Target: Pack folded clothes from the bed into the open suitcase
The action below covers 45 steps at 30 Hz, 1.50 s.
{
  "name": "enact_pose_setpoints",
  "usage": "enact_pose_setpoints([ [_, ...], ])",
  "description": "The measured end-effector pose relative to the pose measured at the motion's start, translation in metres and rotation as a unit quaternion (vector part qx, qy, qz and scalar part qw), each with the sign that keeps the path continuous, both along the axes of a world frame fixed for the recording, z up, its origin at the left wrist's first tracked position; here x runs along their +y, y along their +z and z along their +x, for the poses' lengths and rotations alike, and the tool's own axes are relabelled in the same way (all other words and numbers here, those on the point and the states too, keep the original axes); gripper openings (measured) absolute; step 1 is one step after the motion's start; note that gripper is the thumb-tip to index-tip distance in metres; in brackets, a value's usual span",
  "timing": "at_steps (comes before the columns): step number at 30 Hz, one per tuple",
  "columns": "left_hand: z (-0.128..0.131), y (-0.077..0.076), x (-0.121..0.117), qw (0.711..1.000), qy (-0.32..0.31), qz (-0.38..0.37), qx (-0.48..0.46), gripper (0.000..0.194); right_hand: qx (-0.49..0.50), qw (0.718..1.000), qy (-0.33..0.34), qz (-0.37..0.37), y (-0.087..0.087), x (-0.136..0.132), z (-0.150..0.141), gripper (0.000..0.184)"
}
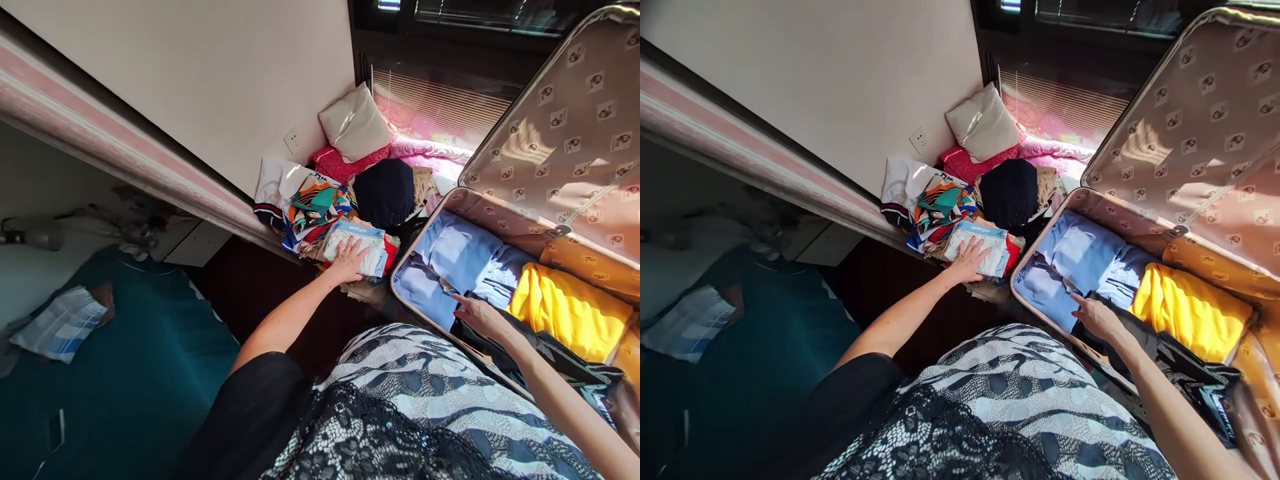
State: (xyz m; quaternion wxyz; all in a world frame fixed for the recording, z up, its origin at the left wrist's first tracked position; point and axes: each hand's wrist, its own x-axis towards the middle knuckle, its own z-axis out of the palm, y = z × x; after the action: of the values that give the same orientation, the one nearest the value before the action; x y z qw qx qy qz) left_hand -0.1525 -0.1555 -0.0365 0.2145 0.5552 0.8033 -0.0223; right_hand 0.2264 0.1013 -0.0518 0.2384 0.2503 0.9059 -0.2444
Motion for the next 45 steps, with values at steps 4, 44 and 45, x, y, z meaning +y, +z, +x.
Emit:
enact_pose_setpoints([
  [4,0.013,0.004,0.006,1.000,0.022,0.012,0.017,0.104,0.007,1.000,0.009,0.011,0.004,-0.015,-0.015,0.056],
  [44,-0.217,0.024,0.295,0.995,0.087,0.042,0.016,0.098,0.004,0.967,-0.253,0.033,0.056,-0.123,-0.014,0.051],
  [45,-0.220,0.027,0.297,0.995,0.088,0.018,0.032,0.082,0.003,0.965,-0.258,0.037,0.059,-0.122,-0.015,0.050],
])
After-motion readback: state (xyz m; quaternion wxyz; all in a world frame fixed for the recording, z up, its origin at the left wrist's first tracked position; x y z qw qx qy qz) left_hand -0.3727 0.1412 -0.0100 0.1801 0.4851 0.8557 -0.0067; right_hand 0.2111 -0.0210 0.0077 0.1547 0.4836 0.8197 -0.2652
